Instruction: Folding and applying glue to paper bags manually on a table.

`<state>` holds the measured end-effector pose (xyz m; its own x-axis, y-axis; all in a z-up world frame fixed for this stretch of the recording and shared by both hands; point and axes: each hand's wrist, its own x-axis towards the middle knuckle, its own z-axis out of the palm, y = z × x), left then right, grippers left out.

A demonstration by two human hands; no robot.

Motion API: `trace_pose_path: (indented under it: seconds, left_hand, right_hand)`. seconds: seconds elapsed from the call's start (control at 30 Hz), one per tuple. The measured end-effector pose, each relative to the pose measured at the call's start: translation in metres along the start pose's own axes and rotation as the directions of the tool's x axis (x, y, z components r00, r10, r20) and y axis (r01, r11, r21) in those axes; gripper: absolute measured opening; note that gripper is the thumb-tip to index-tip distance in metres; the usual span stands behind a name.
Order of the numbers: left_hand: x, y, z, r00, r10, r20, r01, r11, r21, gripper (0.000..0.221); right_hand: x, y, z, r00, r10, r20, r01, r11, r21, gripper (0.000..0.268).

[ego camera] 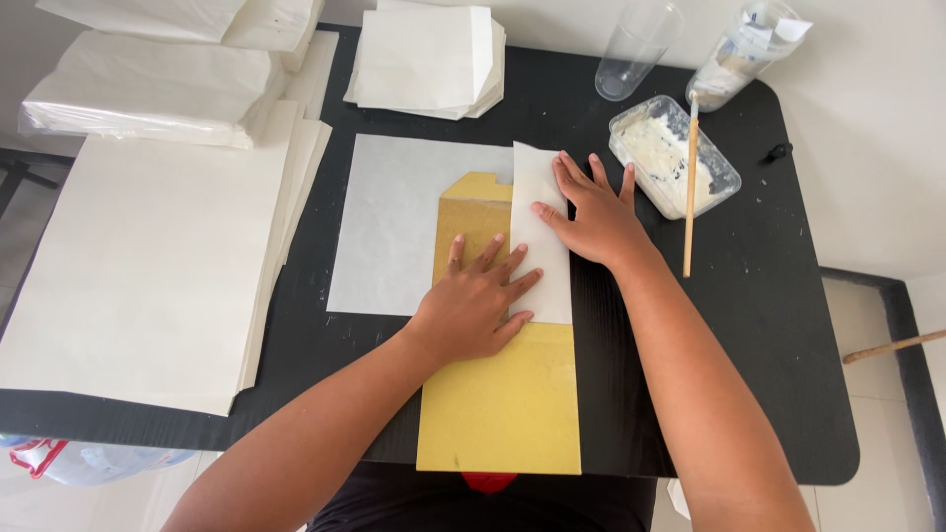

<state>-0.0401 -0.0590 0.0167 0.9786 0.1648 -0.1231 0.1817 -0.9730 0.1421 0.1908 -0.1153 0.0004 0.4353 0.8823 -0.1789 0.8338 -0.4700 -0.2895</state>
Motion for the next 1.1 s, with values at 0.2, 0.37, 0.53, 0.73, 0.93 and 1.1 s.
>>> trace_pose_path:
  seconds: [0.2,0.37,0.53,0.73,0.93,1.1]
  left_hand:
    - [0.000,-0.001,-0.001,1.000,-0.005,-0.004,0.005,1.000,-0.027,0.058]
    - [0.002,0.000,0.000,1.000,-0.022,-0.009,0.021,0.998,-0.064,0.058]
    - [0.002,-0.006,0.004,0.999,-0.011,-0.042,0.007,0.994,-0.109,0.059]
    - [-0.007,-0.023,-0.004,0.997,0.047,-0.055,-0.061,0.957,-0.285,0.053]
    - [-0.011,-0.046,-0.007,0.983,-0.072,-0.169,-0.026,0.858,-0.512,0.046]
    - [-0.019,-0.111,0.002,0.690,-0.484,-0.538,0.205,0.844,-0.496,0.044]
  right_hand:
    - [0.011,-0.006,0.008,0.995,0.017,-0.094,-0.023,0.998,-0.065,0.080]
    - [0.002,-0.019,0.022,0.983,-0.054,-0.176,0.024,0.986,-0.168,0.068]
    - [-0.001,-0.031,0.032,0.997,-0.020,-0.073,0.012,0.994,-0.105,0.071]
    - [-0.010,-0.045,0.023,0.997,-0.025,-0.066,0.019,0.995,-0.093,0.079]
    - [-0.008,-0.042,0.027,0.995,-0.032,-0.099,0.023,0.996,-0.090,0.080]
    - [-0.012,-0.045,0.023,0.996,-0.019,-0.086,0.016,1.000,-0.026,0.079]
